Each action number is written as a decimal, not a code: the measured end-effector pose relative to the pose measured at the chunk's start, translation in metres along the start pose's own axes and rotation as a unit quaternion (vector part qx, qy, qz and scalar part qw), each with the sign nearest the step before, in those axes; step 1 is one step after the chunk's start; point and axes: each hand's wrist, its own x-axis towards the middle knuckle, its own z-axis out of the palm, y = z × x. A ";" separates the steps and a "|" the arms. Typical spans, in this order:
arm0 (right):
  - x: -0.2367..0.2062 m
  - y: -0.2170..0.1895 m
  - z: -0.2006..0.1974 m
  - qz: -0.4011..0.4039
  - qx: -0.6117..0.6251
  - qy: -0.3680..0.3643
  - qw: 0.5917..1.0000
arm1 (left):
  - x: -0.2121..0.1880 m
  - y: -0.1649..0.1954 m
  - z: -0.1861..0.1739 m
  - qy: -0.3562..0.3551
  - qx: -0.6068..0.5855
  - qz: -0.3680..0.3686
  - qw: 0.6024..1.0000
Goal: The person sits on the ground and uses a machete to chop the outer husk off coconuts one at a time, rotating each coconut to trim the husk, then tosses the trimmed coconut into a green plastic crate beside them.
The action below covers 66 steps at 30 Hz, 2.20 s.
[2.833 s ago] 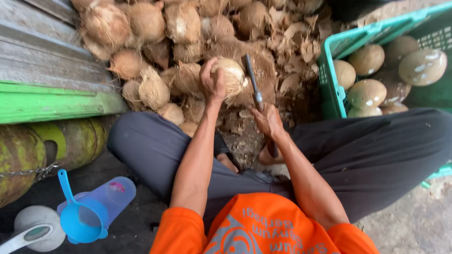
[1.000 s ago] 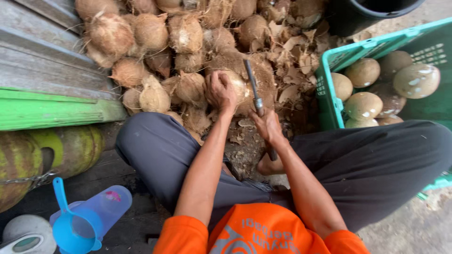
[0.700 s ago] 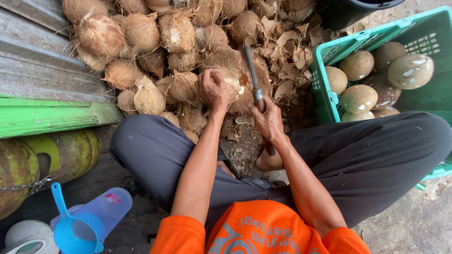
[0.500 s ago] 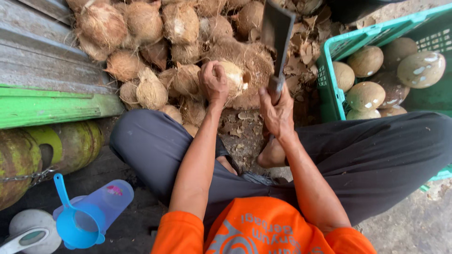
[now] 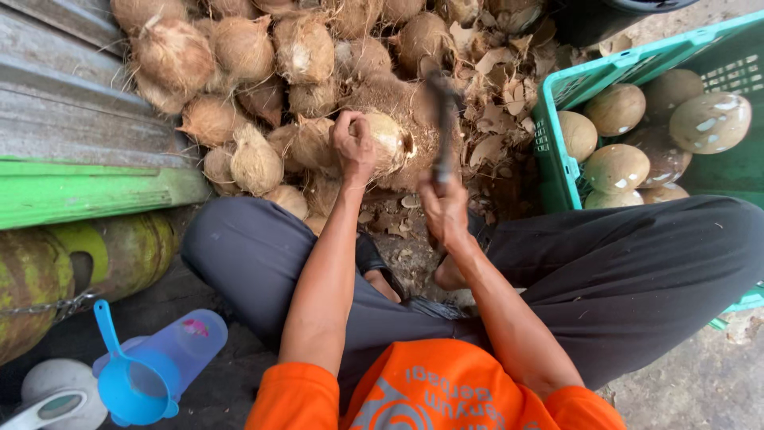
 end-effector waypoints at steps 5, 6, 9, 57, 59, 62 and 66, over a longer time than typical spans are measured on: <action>-0.003 0.000 0.000 0.043 -0.158 -0.063 0.984 | -0.002 0.003 -0.001 -0.004 -0.070 -0.021 0.997; -0.004 0.001 -0.002 0.033 -0.121 -0.038 0.991 | -0.003 0.002 0.000 -0.005 -0.051 -0.034 0.998; -0.006 0.008 -0.005 0.003 -0.054 0.003 0.999 | -0.007 -0.001 0.003 -0.002 0.009 -0.059 0.998; -0.008 -0.012 -0.002 0.103 -0.065 -0.055 0.991 | 0.009 0.030 0.006 0.085 -0.067 -0.302 0.947; -0.008 -0.011 0.001 0.129 -0.225 -0.112 0.959 | 0.009 0.032 0.006 0.092 -0.077 -0.290 0.950; -0.009 -0.011 -0.001 -0.009 -0.080 -0.060 0.995 | 0.008 0.032 0.004 0.054 -0.038 -0.360 0.931; -0.008 -0.010 0.002 0.047 -0.025 -0.031 0.998 | 0.010 0.025 0.007 0.102 0.010 -0.293 0.951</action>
